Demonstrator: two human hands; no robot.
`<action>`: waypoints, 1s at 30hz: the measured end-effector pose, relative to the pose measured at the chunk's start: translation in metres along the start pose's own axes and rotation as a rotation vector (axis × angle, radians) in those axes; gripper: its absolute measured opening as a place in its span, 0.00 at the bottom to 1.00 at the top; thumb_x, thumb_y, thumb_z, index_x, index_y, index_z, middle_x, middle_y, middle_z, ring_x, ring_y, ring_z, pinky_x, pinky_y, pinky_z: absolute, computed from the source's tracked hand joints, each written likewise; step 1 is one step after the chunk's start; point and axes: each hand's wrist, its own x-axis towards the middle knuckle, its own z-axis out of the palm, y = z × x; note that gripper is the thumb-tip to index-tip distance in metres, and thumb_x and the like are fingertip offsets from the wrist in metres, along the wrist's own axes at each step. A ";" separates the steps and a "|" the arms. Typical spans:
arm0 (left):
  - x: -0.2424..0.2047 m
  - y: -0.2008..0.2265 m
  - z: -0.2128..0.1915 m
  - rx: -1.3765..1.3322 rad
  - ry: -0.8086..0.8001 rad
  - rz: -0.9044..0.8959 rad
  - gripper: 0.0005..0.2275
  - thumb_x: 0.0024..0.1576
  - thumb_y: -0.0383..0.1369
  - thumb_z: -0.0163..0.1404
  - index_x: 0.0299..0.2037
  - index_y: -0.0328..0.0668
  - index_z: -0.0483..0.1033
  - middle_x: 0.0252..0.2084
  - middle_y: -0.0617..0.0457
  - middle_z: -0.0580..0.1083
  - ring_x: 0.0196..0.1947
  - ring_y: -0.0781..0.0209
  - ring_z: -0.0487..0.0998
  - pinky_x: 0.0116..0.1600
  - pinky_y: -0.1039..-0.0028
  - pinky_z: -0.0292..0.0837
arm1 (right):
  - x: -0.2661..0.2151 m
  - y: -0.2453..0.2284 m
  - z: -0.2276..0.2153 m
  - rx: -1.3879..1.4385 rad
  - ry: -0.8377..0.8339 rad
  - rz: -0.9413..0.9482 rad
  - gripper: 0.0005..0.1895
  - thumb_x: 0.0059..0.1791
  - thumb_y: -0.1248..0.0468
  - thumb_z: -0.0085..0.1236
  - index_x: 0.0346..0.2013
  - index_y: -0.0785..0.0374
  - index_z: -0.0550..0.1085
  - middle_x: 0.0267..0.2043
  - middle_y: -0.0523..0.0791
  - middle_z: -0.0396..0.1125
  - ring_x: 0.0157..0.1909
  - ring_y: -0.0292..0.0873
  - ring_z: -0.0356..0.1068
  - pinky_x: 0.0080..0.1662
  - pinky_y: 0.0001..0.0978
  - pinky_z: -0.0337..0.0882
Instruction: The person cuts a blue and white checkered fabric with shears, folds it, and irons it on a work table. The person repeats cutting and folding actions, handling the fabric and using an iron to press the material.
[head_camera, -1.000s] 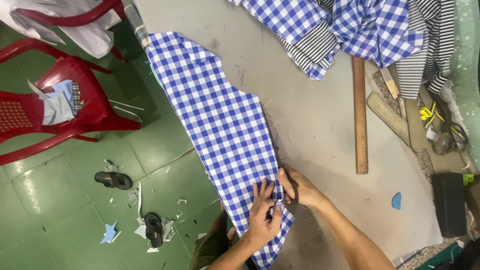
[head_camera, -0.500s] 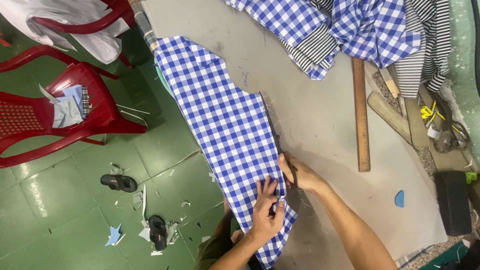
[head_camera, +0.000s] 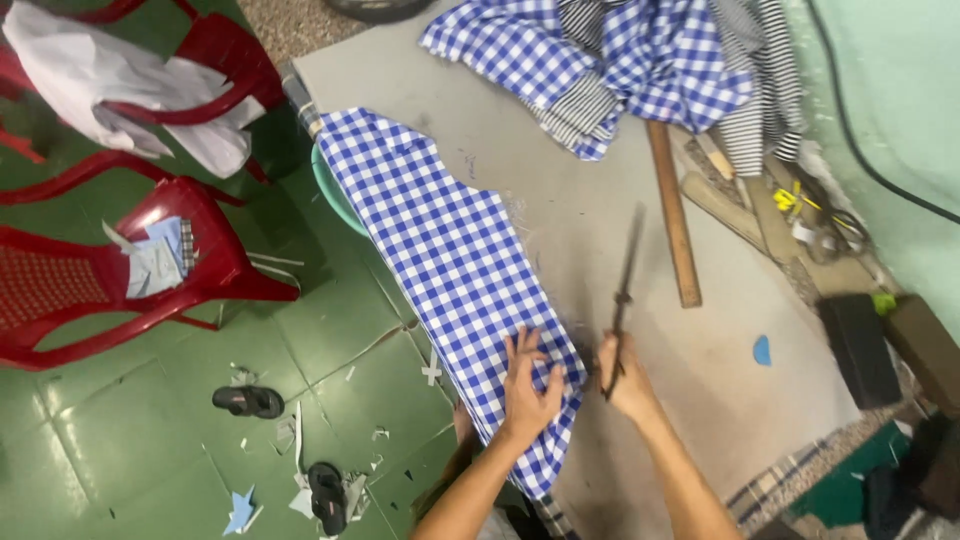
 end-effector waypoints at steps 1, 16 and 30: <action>0.000 -0.001 0.000 -0.008 -0.010 0.014 0.07 0.58 0.32 0.54 0.37 0.40 0.68 0.60 0.29 0.73 0.66 0.29 0.66 0.71 0.37 0.46 | -0.021 0.010 0.001 0.008 0.017 -0.002 0.41 0.57 0.42 0.19 0.62 0.77 0.62 0.49 0.70 0.70 0.54 0.69 0.73 0.52 0.63 0.72; 0.107 -0.052 -0.108 0.350 -0.234 0.163 0.08 0.63 0.28 0.50 0.45 0.30 0.79 0.40 0.41 0.81 0.40 0.49 0.81 0.50 0.61 0.77 | -0.180 0.171 0.038 0.089 0.686 0.444 0.37 0.43 0.51 0.68 0.64 0.62 0.70 0.54 0.53 0.74 0.57 0.51 0.73 0.57 0.43 0.68; 0.440 -0.186 -0.162 0.795 -0.875 0.250 0.29 0.59 0.45 0.53 0.68 0.39 0.65 0.73 0.37 0.60 0.74 0.38 0.54 0.75 0.51 0.47 | -0.117 0.010 0.130 -0.452 0.953 0.346 0.33 0.51 0.46 0.57 0.58 0.70 0.76 0.50 0.57 0.74 0.54 0.60 0.72 0.59 0.48 0.70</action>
